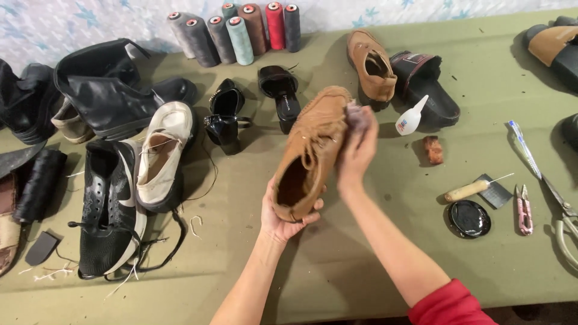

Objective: Cleaning a brown leather shoe with a cloth and applying glue to the sole for repair.

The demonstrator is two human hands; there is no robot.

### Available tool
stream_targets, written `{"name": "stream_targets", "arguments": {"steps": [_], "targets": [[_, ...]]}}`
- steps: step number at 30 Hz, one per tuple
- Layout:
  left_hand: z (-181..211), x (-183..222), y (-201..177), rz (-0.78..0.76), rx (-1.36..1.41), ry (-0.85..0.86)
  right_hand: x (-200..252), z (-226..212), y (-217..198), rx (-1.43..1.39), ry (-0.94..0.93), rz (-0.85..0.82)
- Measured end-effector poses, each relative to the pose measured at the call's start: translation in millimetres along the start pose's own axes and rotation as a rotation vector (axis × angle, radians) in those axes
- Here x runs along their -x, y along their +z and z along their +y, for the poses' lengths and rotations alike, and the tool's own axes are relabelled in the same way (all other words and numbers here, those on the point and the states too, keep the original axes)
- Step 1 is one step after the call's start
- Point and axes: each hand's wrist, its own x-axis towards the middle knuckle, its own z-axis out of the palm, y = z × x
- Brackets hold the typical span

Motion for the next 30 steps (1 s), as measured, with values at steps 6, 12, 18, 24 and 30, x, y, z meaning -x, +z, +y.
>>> {"name": "stream_targets", "arguments": {"steps": [6,12,18,24,30], "targets": [[2,-11,-16,-0.164,-0.074,-0.034,-20,-6,-12,-0.127,0.053,0.127],[25,-21,-52,-0.053,0.155,0.136,79,-74,-14,-0.137,0.047,-0.277],[24,-24,-64,-0.227,0.12,0.091,38,-62,-8,-0.12,-0.295,-0.251],[13,-20,-51,-0.487,-0.024,-0.197,-41,-10,-32,0.051,-0.206,0.081],[40,-37,-111,-0.086,-0.16,0.04,-30,-26,-32,-0.271,0.206,0.079]]}}
